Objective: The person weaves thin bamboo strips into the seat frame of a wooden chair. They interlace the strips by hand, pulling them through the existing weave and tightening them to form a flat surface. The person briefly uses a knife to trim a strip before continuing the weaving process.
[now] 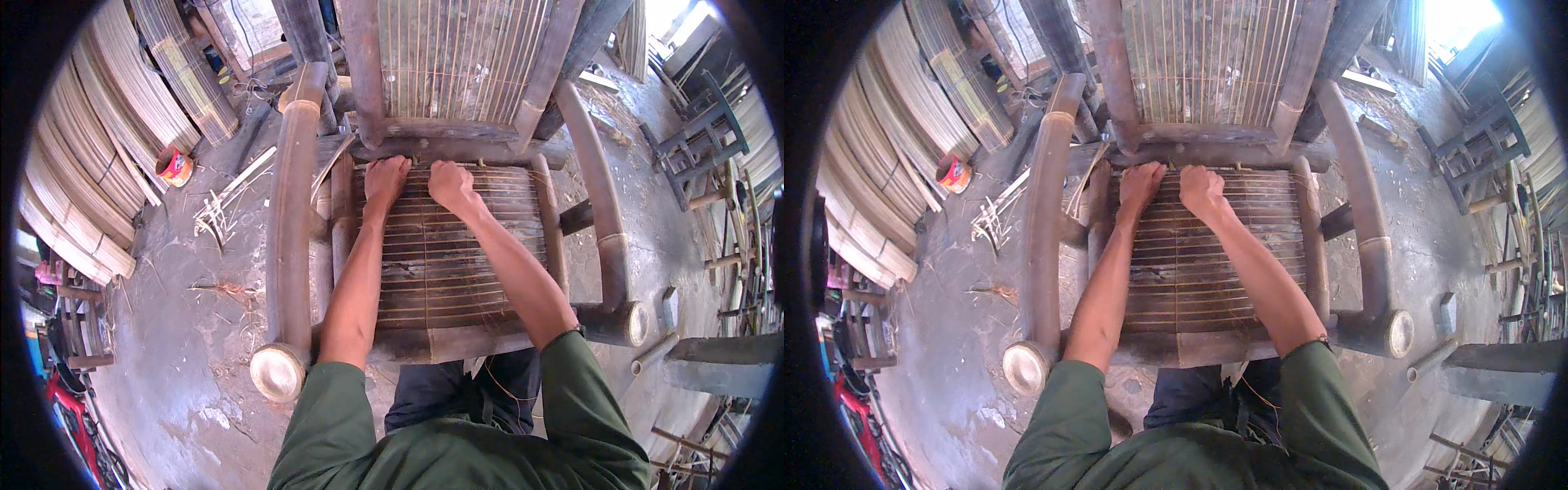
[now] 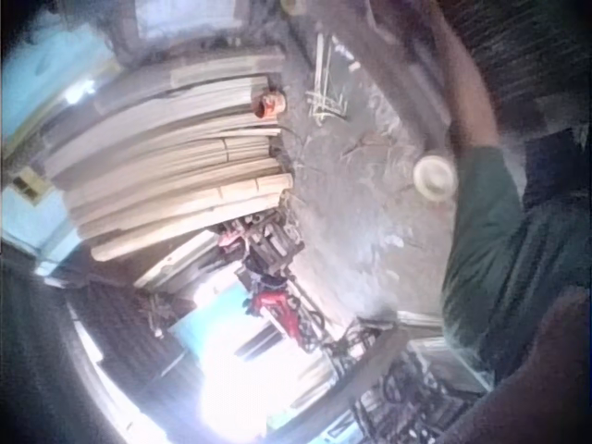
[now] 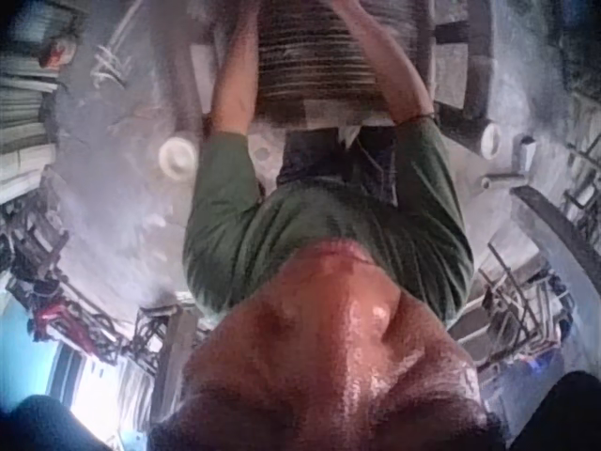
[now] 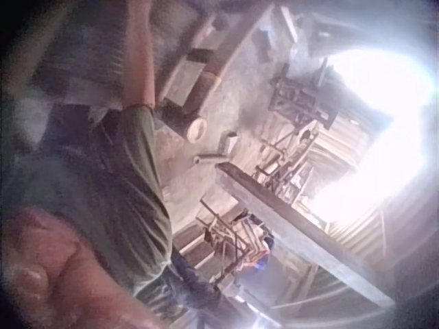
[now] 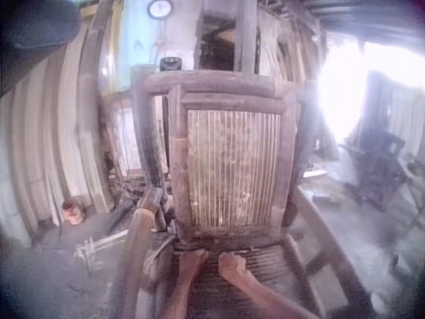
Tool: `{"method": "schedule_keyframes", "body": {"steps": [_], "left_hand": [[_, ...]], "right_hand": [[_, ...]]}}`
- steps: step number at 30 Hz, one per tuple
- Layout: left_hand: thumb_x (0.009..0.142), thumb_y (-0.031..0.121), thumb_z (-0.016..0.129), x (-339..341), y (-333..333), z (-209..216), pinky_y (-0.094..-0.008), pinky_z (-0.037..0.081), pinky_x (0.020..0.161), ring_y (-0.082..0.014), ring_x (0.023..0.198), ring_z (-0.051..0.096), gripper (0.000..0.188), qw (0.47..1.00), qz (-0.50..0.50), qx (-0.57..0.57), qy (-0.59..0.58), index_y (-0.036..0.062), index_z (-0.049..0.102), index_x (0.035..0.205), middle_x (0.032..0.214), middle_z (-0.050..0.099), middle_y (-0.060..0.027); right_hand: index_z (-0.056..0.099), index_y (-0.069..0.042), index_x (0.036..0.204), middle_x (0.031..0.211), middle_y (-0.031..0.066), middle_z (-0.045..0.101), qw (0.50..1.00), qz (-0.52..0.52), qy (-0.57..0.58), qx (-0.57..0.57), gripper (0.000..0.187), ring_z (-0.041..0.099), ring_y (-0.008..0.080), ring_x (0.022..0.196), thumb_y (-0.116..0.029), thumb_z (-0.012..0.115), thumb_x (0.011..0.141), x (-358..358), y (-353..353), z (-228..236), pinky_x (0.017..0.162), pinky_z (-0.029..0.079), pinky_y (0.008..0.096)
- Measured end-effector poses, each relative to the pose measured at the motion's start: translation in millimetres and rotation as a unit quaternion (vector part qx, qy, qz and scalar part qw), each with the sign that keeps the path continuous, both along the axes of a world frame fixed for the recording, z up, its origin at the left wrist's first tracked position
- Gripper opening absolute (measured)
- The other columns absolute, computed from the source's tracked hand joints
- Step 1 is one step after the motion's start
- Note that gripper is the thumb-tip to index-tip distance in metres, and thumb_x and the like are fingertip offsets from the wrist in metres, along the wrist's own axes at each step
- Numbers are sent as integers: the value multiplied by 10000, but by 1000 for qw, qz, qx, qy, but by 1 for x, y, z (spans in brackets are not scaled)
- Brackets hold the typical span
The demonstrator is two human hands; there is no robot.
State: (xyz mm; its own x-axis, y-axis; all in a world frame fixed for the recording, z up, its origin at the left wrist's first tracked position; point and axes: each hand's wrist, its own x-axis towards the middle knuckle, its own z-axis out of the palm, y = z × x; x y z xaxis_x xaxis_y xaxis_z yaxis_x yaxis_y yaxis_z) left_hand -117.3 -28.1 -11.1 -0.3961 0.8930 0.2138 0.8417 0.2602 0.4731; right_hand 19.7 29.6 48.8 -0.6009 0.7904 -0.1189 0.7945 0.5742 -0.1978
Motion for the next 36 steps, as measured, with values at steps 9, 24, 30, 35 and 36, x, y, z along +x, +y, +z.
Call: {"method": "schedule_keyframes", "body": {"steps": [9,24,30,35,36], "left_hand": [[877,368,512,17,5,17,-439,439,863,-356,880,634,330,1000,-5,13,0,82,671,916,887,671,-194],[874,357,519,16,20,1,-438,435,797,-331,754,660,379,995,92,25,5,59,694,718,756,670,-196],[842,333,548,8,18,-19,-437,428,797,-341,760,655,329,990,133,53,7,65,687,710,760,669,-197],[820,318,569,7,15,-5,-470,417,866,-353,814,656,287,992,113,-38,-28,61,690,775,795,671,-209],[819,313,571,8,16,-4,-491,405,887,-357,833,656,285,994,99,-32,-19,55,689,791,815,672,-211]], "right_hand": [[581,-48,929,788,40,579,861,-96,188,-464,175,551,127,627,-200,504,969,35,39,25,520,469,245],[601,41,1069,911,260,668,997,-63,-25,29,281,669,414,866,-146,492,890,4,70,-17,650,566,441],[588,-1,936,816,160,656,950,-52,109,-288,250,631,229,579,-246,554,902,-46,66,-26,437,483,329],[489,-78,938,655,3,498,781,-204,203,-555,290,401,55,462,-357,435,998,-37,53,-8,363,313,198],[481,-85,952,652,1,493,758,-220,213,-575,284,395,55,460,-361,436,998,-35,54,-8,364,308,197]]}}
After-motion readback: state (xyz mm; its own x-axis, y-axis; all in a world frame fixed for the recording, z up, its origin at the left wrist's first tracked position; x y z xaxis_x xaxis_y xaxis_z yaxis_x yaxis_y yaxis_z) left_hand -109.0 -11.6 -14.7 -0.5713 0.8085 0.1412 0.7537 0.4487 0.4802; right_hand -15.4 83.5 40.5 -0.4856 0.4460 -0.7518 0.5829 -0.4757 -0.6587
